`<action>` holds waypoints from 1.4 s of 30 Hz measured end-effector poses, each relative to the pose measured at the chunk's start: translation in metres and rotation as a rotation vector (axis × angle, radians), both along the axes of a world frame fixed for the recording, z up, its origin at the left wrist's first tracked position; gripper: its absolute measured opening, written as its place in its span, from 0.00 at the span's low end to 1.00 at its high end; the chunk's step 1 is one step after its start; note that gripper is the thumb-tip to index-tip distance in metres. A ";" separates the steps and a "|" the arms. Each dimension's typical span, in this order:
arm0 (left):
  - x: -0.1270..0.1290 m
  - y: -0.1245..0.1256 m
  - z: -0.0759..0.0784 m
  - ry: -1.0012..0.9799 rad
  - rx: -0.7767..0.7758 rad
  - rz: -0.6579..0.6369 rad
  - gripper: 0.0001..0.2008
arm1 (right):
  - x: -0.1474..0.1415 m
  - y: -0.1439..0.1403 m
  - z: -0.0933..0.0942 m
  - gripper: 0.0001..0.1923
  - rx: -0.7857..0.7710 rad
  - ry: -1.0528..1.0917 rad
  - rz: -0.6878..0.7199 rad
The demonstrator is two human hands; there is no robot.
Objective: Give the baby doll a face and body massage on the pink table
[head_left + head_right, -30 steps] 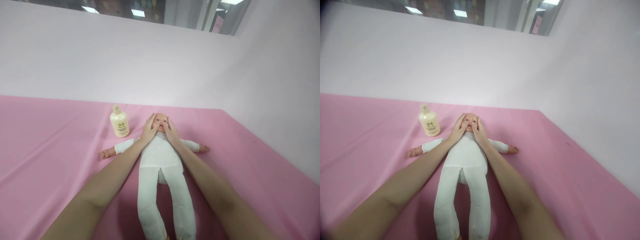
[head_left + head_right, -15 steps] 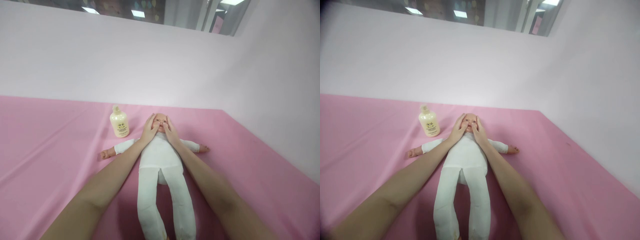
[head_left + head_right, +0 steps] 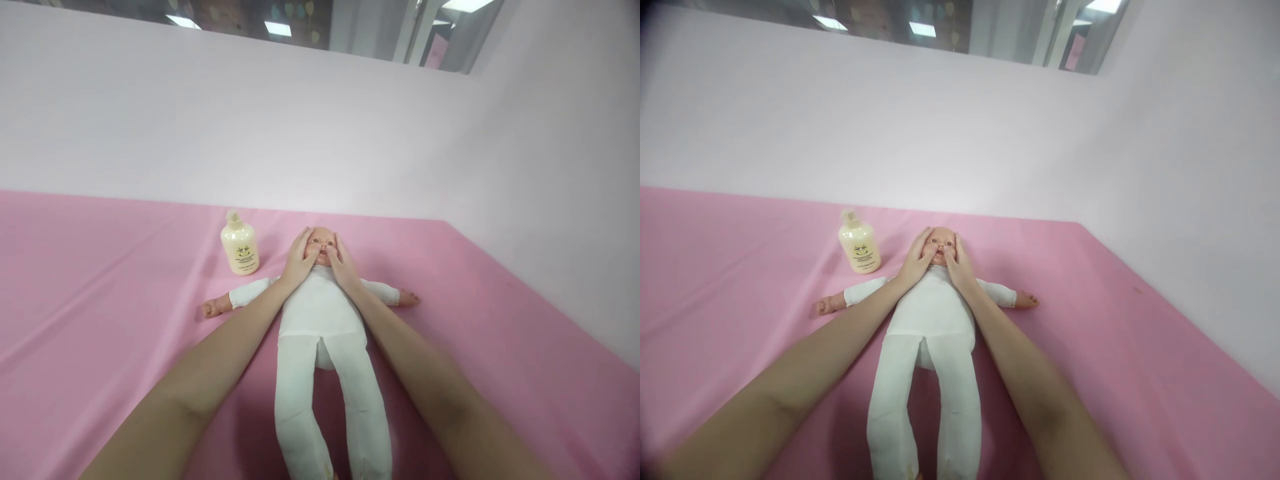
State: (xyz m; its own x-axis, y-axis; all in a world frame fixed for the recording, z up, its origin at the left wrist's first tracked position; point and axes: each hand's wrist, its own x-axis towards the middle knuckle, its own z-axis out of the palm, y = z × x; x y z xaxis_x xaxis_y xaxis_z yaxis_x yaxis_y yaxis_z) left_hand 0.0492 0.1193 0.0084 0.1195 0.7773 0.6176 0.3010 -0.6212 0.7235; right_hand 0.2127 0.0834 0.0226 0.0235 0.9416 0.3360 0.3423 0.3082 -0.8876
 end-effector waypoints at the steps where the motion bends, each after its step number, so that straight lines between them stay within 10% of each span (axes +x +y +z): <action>1: 0.000 0.000 0.000 0.001 0.003 0.001 0.28 | 0.000 0.000 0.000 0.49 0.000 0.003 0.000; 42: 0.001 0.001 -0.001 0.008 0.006 0.000 0.28 | -0.002 -0.007 0.008 0.49 -0.016 -0.002 -0.003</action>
State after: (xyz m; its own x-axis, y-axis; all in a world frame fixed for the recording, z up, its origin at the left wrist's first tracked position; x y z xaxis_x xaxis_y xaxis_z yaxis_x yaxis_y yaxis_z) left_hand 0.0505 0.1204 0.0079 0.1249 0.7738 0.6210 0.3067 -0.6254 0.7175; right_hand 0.2110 0.0765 0.0303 0.0258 0.9468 0.3208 0.3449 0.2928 -0.8918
